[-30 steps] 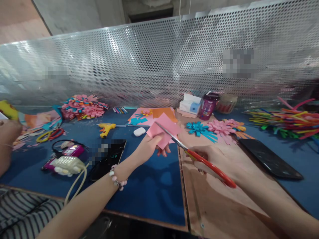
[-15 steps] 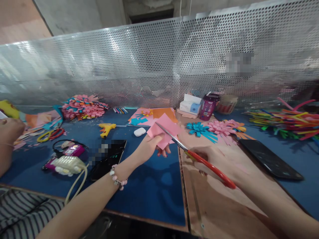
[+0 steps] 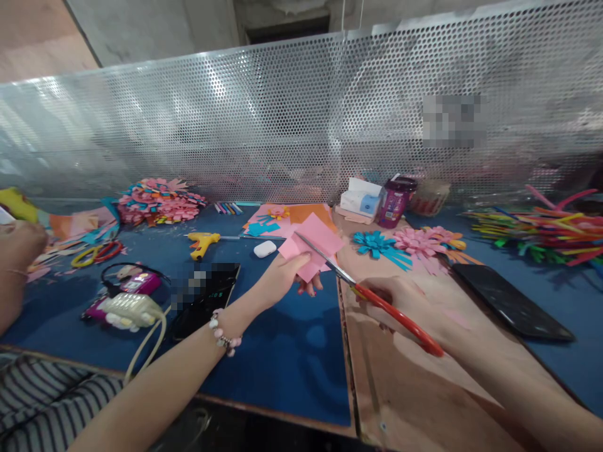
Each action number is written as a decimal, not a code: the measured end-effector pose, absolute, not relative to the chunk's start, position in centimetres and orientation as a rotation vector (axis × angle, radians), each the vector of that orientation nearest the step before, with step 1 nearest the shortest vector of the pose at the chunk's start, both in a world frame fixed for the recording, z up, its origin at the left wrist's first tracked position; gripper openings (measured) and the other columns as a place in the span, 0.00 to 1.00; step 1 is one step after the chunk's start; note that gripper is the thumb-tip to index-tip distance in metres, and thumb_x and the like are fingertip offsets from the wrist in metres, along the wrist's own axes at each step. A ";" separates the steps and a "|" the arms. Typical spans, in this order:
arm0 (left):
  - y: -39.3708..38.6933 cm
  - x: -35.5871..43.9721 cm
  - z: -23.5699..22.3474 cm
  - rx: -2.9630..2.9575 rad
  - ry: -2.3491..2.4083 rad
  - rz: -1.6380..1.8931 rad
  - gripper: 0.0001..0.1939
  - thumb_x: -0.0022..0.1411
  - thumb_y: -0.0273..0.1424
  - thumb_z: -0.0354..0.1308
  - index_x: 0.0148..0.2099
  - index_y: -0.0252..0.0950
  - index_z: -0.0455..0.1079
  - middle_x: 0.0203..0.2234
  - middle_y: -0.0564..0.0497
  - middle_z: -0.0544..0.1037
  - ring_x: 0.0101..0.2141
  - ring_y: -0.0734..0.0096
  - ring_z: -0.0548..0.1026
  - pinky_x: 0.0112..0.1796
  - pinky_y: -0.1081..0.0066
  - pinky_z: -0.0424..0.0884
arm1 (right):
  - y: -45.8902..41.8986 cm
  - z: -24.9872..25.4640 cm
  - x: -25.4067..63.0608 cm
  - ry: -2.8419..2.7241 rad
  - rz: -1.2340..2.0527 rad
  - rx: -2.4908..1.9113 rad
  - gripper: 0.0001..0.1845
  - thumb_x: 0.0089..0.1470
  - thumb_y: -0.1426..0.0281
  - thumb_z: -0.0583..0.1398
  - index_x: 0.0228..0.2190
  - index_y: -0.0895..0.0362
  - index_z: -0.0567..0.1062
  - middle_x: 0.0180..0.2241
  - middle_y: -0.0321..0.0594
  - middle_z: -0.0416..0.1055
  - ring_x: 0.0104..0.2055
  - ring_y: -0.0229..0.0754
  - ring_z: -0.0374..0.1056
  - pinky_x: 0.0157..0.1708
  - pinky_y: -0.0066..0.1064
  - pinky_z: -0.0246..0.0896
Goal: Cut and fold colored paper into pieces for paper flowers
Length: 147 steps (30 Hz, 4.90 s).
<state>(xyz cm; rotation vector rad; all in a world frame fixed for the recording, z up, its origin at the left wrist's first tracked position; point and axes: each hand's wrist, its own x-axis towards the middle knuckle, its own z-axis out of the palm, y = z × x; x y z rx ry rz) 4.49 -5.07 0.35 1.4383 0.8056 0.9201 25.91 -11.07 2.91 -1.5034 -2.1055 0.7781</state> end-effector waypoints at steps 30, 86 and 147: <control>-4.2 3.7 0.6 1.566 0.847 0.883 0.17 0.57 0.37 0.52 0.27 0.28 0.73 0.13 0.48 0.72 0.15 0.74 0.68 0.15 0.76 0.57 | -10.2 0.6 26.3 -1.875 0.750 -1.460 0.23 0.49 0.48 0.52 0.28 0.56 0.65 0.28 0.41 0.68 0.29 0.41 0.64 0.28 0.33 0.61; -4.5 3.5 0.2 1.453 0.570 0.696 0.27 0.62 0.37 0.39 0.25 0.24 0.72 0.20 0.39 0.76 0.17 0.72 0.70 0.19 0.73 0.56 | -10.9 1.0 25.9 -2.249 0.553 -1.473 0.20 0.54 0.56 0.51 0.26 0.58 0.72 0.22 0.36 0.67 0.25 0.37 0.61 0.25 0.27 0.50; -1.5 1.6 1.1 0.972 0.604 1.576 0.09 0.53 0.36 0.52 0.30 0.34 0.61 0.17 0.55 0.66 0.16 0.78 0.65 0.18 0.76 0.59 | -7.5 -1.4 26.7 -2.299 -0.004 -1.955 0.15 0.50 0.58 0.53 0.29 0.57 0.71 0.31 0.44 0.73 0.28 0.42 0.65 0.22 0.28 0.43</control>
